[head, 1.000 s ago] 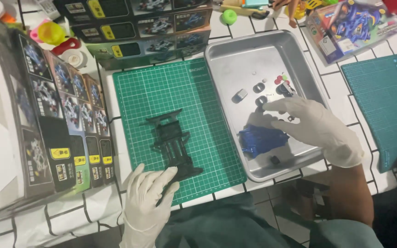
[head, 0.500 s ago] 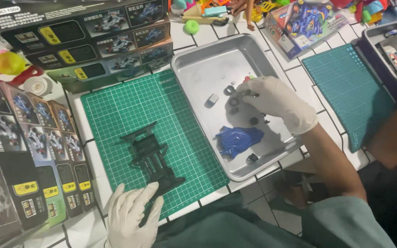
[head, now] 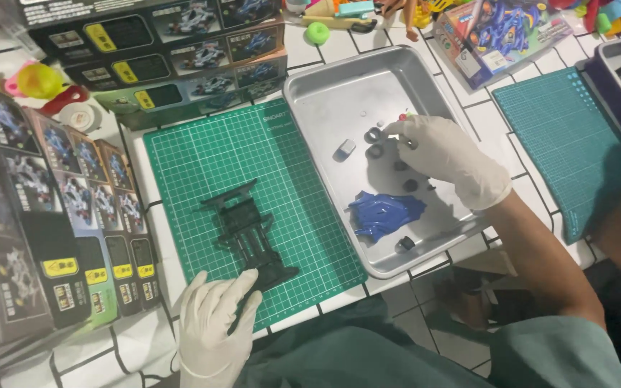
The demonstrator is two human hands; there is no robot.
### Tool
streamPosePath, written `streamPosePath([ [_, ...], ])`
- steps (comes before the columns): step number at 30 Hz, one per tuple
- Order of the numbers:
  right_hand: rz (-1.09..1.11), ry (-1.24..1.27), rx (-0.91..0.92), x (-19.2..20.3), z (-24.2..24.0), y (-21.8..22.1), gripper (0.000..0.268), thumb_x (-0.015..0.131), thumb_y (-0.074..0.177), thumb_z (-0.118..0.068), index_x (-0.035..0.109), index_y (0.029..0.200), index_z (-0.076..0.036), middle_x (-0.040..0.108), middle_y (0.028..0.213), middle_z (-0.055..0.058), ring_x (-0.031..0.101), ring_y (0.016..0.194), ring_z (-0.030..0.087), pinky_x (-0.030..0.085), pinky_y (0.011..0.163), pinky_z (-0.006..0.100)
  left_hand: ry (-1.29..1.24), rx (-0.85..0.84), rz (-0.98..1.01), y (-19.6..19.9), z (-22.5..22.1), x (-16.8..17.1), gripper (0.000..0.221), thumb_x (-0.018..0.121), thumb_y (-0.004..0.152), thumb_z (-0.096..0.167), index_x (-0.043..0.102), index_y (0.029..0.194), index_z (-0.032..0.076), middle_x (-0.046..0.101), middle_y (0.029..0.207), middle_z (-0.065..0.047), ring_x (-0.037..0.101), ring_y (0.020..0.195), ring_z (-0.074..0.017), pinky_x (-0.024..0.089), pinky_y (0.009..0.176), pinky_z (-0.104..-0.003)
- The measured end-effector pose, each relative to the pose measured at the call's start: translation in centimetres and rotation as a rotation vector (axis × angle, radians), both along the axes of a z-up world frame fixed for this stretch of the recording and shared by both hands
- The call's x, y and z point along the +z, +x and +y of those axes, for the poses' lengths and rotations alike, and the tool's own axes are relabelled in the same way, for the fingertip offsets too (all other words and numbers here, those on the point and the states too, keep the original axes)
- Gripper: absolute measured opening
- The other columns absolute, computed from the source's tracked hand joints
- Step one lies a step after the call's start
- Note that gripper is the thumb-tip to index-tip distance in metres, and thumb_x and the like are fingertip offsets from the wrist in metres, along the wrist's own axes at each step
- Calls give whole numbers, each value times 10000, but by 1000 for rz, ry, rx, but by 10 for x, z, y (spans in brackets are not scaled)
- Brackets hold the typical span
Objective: Unbox and assemble a toy car model kit on a cutting mat
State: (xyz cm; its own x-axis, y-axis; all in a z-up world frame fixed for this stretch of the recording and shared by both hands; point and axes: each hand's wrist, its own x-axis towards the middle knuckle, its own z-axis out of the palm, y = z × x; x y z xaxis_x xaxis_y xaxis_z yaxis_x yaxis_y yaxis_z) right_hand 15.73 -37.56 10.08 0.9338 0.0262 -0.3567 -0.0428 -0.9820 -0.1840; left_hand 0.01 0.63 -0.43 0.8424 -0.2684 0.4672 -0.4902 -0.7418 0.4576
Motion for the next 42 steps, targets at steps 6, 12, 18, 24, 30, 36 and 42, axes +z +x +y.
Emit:
streamPosePath([
  [6,-144,-76,148,-45,-30,8,366,511,978,-227,784,1202,-324,700,1053,33,676,965,331,530,850,465,-56,-19,45,2,-2,15,244,735,916,152,743,1159,142,723,919,26,668,827,-184,493,1072,-535],
  [12,-301,183,-57,-4,-3,-11,233,664,995,-99,789,1192,-106,750,1219,105,712,1071,220,555,957,326,-82,-56,-68,-1,0,9,340,772,898,59,697,1220,138,659,760,42,641,807,-171,533,1019,-535],
  [18,-73,190,-388,59,77,-28,327,666,1022,-286,723,1332,-203,786,1064,34,682,780,165,541,649,297,-105,-66,-69,-11,1,9,320,730,880,7,701,1176,123,637,706,24,612,732,-176,532,1014,-560],
  [24,-608,367,567,7,75,-21,101,768,994,-68,782,1052,-149,779,1078,26,728,882,187,553,758,325,-8,78,-190,-5,-3,39,433,631,980,499,739,1137,111,678,1016,-40,620,869,-196,524,1040,-474],
  [30,-12,394,280,44,147,-22,276,610,981,-126,740,1222,-159,750,1203,55,732,1106,214,606,902,310,291,167,91,3,-8,23,1195,412,711,987,538,1450,55,572,1476,-115,500,1351,-339,387,1144,-522],
  [36,1,332,467,-16,150,-5,392,587,998,-277,660,1343,-104,694,1344,94,664,1226,282,506,1061,366,529,274,233,6,-15,14,1399,468,601,1104,391,1554,83,394,1632,-71,301,1520,-327,215,1232,-521],
  [42,-299,391,796,-60,151,-1,287,721,954,-138,710,1240,-120,779,1015,147,766,896,322,648,739,385,475,276,268,11,-13,26,1368,586,587,1069,367,1546,119,403,1617,-105,282,1535,-327,208,1239,-517],
])
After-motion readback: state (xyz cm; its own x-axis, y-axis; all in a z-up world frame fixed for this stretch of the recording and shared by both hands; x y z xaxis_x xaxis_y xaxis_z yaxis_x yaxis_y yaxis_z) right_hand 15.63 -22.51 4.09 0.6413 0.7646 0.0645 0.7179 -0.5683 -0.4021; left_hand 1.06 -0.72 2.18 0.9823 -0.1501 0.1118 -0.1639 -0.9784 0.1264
